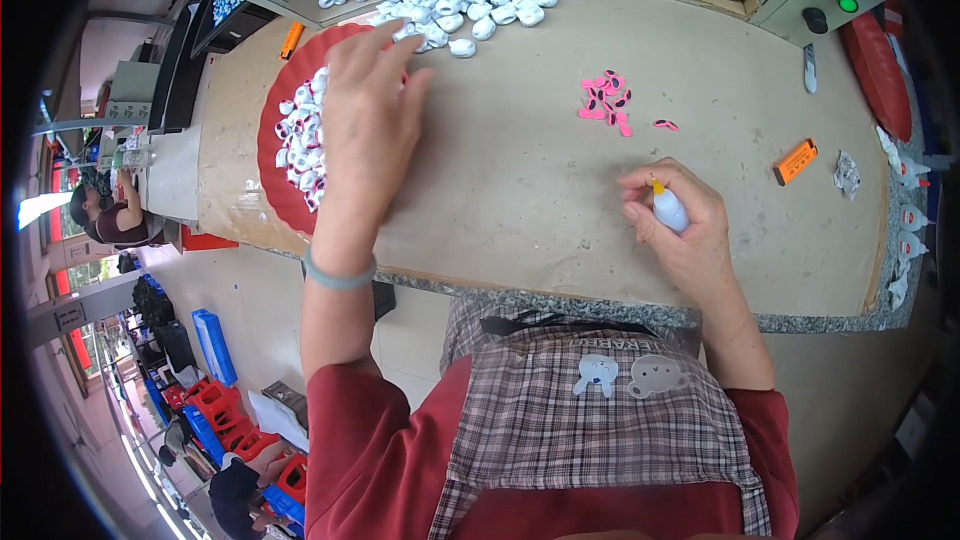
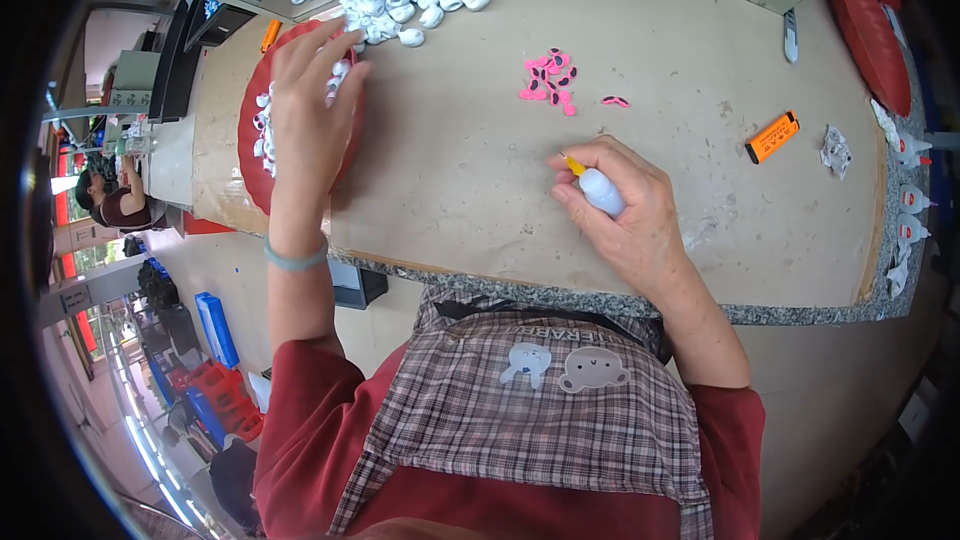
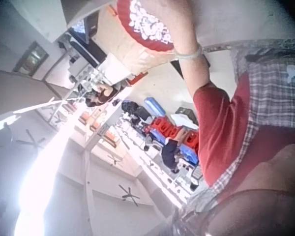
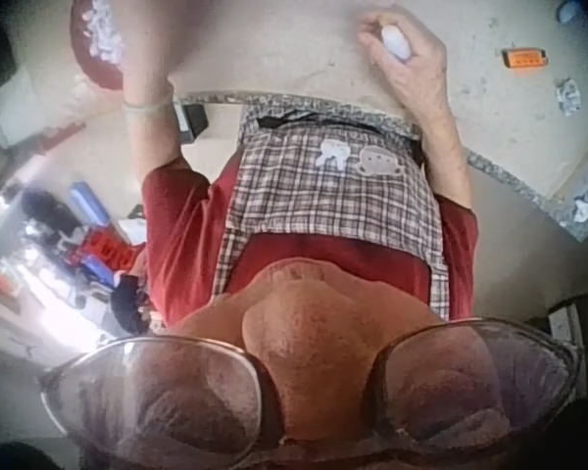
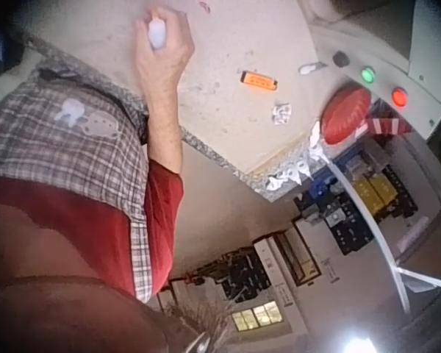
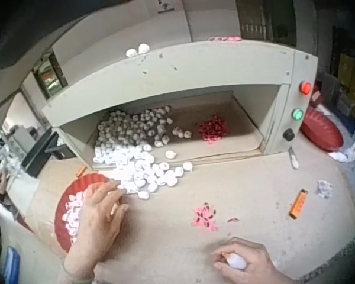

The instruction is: The person glues pink bows onto white cat-shaped toy heads using a glue bottle.

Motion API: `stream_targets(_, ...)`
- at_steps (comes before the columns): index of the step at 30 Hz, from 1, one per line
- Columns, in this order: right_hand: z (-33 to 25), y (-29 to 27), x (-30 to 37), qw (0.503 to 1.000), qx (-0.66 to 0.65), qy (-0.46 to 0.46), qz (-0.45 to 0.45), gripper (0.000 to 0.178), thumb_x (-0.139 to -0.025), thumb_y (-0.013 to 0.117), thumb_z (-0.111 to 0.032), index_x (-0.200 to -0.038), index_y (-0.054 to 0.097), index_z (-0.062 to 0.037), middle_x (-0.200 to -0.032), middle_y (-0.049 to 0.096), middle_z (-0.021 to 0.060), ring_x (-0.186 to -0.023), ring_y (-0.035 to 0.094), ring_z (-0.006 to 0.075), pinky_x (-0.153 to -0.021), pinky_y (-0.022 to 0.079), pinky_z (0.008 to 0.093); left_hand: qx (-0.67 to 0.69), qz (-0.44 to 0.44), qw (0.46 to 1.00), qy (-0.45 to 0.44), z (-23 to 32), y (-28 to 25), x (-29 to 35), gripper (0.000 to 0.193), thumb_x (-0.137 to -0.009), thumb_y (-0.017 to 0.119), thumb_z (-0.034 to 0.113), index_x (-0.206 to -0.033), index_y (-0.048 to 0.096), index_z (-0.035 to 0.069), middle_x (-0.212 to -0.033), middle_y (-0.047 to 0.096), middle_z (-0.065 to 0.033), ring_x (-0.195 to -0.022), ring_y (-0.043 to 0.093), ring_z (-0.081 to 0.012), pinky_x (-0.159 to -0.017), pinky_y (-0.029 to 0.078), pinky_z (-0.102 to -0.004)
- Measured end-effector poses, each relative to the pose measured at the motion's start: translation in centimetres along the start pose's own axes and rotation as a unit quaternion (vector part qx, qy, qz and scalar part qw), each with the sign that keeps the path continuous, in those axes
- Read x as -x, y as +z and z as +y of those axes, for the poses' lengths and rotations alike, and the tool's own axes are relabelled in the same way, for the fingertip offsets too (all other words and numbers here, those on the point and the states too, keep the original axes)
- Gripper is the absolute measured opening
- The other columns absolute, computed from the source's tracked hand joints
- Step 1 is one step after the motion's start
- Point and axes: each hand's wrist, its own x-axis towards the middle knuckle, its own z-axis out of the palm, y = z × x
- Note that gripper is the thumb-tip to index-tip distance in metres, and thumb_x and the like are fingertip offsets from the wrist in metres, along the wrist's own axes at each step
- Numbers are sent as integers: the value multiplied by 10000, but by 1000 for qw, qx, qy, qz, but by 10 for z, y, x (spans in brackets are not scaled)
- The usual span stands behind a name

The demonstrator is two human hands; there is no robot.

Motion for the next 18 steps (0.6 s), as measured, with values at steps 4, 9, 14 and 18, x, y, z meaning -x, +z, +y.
stream_targets(4,0,0,1,1000,-1,1,3,165,-779,644,4,-938,598,5,-846,615,75,-763,618,152,-678,481,261,77,-109,991,-18,5,35,-19,218,-772,655,79,-971,626,-3,-902,639,-161,-809,608,-347,-727,490,-401)
stream_targets(9,-3,-1,4,1000,-7,-6,-1,153,-785,640,8,-934,603,0,-807,611,59,-719,600,126,-648,475,249,-51,-186,981,-13,-1,61,-17,197,-785,640,119,-941,573,18,-783,626,-169,-735,618,-340,-657,496,-411)
stream_targets(14,-14,-6,7,996,-60,71,-4,187,-797,633,5,-975,578,-3,-793,585,39,-679,533,80,-608,440,222,-12,-146,989,16,22,57,-6,150,-756,636,70,-852,541,7,-750,610,-168,-702,621,-335,-635,502,-401)
stream_targets(18,-12,-11,6,985,-167,45,14,273,-809,577,7,-1057,464,-21,-885,551,64,-708,494,79,-644,425,214,358,-185,906,-132,47,31,11,198,-772,638,11,-959,589,-29,-871,655,-130,-751,646,-210,-679,517,-298)
